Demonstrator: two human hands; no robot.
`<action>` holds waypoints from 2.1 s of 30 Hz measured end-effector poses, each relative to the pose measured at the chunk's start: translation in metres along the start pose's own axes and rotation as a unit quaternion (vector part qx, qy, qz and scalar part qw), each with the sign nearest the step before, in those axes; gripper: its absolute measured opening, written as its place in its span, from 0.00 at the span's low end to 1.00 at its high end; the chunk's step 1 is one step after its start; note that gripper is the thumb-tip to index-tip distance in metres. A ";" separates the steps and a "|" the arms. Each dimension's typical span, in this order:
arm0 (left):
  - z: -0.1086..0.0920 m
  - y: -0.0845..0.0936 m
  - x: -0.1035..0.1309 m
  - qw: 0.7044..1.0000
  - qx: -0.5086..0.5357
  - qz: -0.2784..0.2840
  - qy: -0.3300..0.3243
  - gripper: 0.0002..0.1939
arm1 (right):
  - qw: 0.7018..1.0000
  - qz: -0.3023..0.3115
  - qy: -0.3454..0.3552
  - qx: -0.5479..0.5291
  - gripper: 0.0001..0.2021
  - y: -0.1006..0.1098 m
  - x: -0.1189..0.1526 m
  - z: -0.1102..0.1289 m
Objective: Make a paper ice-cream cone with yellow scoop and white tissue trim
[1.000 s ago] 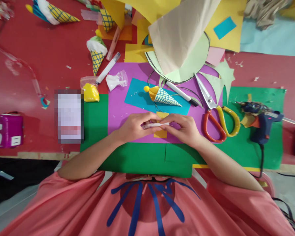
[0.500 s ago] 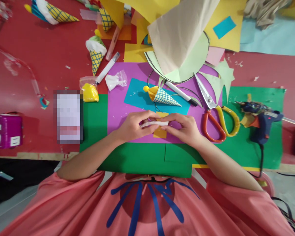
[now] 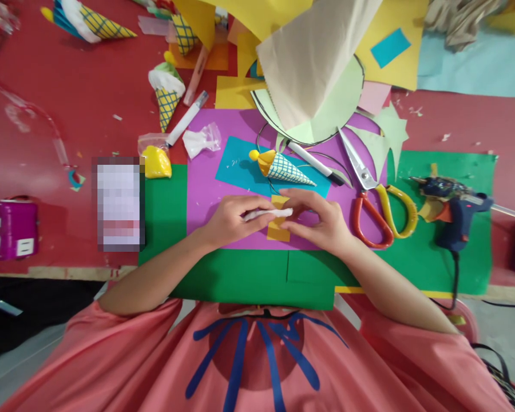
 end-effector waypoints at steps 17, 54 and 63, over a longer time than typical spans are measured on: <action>0.014 -0.010 0.004 0.988 0.095 0.056 0.107 0.13 | 1.000 0.013 0.008 0.003 0.27 0.001 0.001 0.003; 0.018 -0.031 0.013 0.925 0.221 0.175 0.253 0.14 | 0.998 0.011 0.059 0.004 0.22 0.000 0.002 0.009; 0.025 -0.038 0.017 0.901 0.269 0.188 0.284 0.19 | 0.995 0.018 0.094 0.041 0.10 -0.003 0.002 0.010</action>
Point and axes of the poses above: each hand's wrist, its own x-axis away from the middle knuckle, its own y-axis out of the back of the hand, z = x × y, the point moved 8 cm from there along -x, towards the middle knuckle, and after that the axes turned 3 degrees about -z, right-handed, at the moved point
